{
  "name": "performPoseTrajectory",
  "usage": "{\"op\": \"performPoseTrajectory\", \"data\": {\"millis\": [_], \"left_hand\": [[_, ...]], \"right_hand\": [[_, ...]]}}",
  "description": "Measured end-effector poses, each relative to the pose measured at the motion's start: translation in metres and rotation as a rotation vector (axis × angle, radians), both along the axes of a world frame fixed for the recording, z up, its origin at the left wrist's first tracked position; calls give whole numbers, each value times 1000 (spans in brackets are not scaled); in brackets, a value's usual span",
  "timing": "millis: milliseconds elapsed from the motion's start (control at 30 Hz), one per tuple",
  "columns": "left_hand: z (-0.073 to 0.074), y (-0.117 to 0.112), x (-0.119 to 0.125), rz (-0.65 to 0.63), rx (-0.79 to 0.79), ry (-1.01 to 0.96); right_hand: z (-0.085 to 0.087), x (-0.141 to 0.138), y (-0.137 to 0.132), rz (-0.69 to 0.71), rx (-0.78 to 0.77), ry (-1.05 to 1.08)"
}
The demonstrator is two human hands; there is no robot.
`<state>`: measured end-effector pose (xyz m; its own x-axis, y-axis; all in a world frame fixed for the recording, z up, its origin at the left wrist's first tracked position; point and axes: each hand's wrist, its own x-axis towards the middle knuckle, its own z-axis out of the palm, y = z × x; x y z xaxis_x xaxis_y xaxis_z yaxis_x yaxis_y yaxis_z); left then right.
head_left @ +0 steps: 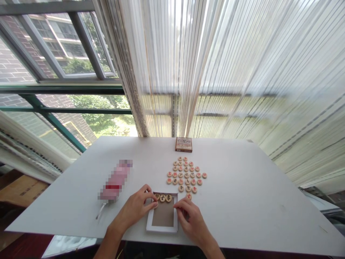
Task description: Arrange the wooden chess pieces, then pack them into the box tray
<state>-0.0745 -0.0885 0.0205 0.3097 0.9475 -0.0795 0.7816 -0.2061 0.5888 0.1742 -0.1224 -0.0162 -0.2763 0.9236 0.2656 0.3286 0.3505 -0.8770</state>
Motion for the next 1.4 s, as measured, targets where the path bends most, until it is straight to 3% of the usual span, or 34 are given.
{"op": "performPoseTrajectory", "data": {"millis": [400, 1033, 1267, 1400], "left_hand": [[7, -8, 5, -5, 57, 32], [2, -8, 4, -20, 85, 46], [-2, -3, 14, -62, 280, -62], [-8, 2, 23, -83, 280, -82]], "right_hand": [[-3, 1, 0, 7, -5, -10], [-2, 1, 0, 7, -7, -6], [-3, 1, 1, 5, -7, -14], [-4, 1, 1, 8, -10, -4]]}}
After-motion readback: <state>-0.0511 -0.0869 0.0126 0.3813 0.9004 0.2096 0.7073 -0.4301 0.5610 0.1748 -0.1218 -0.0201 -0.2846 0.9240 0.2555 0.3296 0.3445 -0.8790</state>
